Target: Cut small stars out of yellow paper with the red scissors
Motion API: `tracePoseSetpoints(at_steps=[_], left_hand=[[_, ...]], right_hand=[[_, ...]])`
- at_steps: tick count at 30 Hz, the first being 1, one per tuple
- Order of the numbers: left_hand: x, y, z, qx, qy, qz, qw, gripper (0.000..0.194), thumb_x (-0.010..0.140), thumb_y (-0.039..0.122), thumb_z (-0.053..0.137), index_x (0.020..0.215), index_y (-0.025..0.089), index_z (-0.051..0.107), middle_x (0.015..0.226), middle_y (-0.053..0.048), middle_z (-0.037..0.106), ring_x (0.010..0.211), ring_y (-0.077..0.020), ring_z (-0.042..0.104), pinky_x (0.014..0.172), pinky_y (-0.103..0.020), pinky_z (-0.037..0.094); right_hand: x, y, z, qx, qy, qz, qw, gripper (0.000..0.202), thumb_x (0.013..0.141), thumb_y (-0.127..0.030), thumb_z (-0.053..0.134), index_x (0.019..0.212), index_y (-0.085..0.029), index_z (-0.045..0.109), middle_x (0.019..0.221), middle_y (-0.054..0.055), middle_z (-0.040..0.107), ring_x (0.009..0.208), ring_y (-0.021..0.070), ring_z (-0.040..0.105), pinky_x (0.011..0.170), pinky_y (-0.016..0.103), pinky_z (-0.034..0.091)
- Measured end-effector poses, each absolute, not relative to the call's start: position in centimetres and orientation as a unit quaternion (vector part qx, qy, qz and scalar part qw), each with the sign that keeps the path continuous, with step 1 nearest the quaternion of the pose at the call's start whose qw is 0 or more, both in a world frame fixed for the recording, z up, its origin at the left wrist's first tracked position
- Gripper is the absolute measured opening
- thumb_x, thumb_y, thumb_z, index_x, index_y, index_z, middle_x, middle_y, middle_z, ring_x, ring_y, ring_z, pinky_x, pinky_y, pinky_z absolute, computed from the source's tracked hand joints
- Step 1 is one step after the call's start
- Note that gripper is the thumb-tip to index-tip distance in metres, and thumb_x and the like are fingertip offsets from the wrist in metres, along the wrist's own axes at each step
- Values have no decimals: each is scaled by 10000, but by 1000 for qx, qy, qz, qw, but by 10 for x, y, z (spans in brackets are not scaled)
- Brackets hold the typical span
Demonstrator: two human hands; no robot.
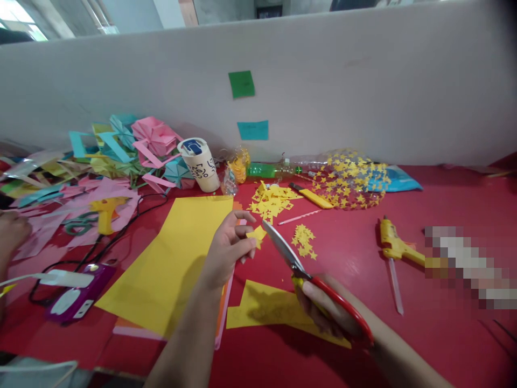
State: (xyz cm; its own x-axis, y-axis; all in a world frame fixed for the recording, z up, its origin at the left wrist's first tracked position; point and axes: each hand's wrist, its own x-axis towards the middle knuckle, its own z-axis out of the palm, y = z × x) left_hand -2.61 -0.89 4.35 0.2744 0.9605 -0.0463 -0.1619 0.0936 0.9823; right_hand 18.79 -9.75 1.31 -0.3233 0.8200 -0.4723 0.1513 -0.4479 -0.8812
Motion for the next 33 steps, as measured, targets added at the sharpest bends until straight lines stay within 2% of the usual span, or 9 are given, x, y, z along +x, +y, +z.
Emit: tracePoseSetpoints(at_steps=[4, 6, 10, 13, 21, 25, 30, 33], left_hand=[[-13, -17, 39, 543, 361, 323, 686, 391, 767, 131, 621, 1103, 238, 453, 611, 93, 535, 473, -61, 519, 418, -135, 343], [-4, -22, 35, 564, 342, 262, 705, 442, 785, 128, 600, 1177, 245, 432, 610, 89, 541, 500, -71, 529, 445, -145, 355], [12, -30, 29, 583, 318, 213, 717, 544, 792, 127, 571, 1293, 242, 393, 618, 73, 565, 499, -71, 499, 461, -156, 344], [18, -33, 25, 580, 312, 204, 725, 601, 771, 111, 561, 1328, 242, 381, 612, 71, 575, 483, -70, 481, 447, -156, 325], [15, -32, 29, 574, 325, 200, 725, 673, 753, 87, 568, 1375, 242, 365, 571, 82, 567, 455, -69, 471, 437, -155, 310], [14, -32, 29, 531, 323, 240, 746, 581, 748, 129, 620, 1297, 247, 471, 578, 83, 542, 431, -65, 483, 408, -157, 295], [14, -34, 27, 511, 303, 246, 766, 499, 763, 170, 665, 1231, 257, 515, 624, 71, 574, 488, -76, 548, 430, -158, 318], [13, -34, 27, 520, 295, 252, 761, 457, 777, 180, 679, 1205, 242, 532, 638, 57, 597, 527, -83, 575, 450, -158, 326]], right_hand=[[182, -92, 13, -577, -441, 613, 313, 481, 722, -659, 647, 713, -206, 486, 437, -76, 477, 319, 54, 370, 323, 160, 281], [181, -89, 14, -601, -427, 585, 339, 453, 693, -607, 691, 792, -198, 523, 441, -89, 475, 324, 57, 370, 326, 163, 300], [183, -86, 12, -588, -420, 570, 390, 350, 743, -508, 682, 809, -194, 540, 439, -103, 441, 332, 58, 358, 333, 167, 290], [186, -87, 10, -570, -420, 570, 417, 265, 771, -439, 651, 814, -202, 539, 441, -101, 443, 333, 68, 361, 339, 179, 286], [185, -88, 8, -558, -430, 573, 420, 164, 767, -338, 652, 837, -205, 587, 516, -80, 487, 406, 81, 417, 377, 175, 340], [178, -88, 5, -563, -414, 580, 418, 159, 745, -303, 619, 868, -202, 611, 501, -83, 491, 370, 66, 361, 364, 172, 314], [175, -88, 3, -573, -415, 532, 466, 156, 746, -303, 615, 869, -208, 600, 565, -61, 521, 411, 89, 447, 389, 191, 366], [174, -87, 3, -572, -413, 550, 447, 140, 739, -273, 608, 865, -214, 591, 567, -59, 539, 396, 90, 456, 375, 190, 364]])
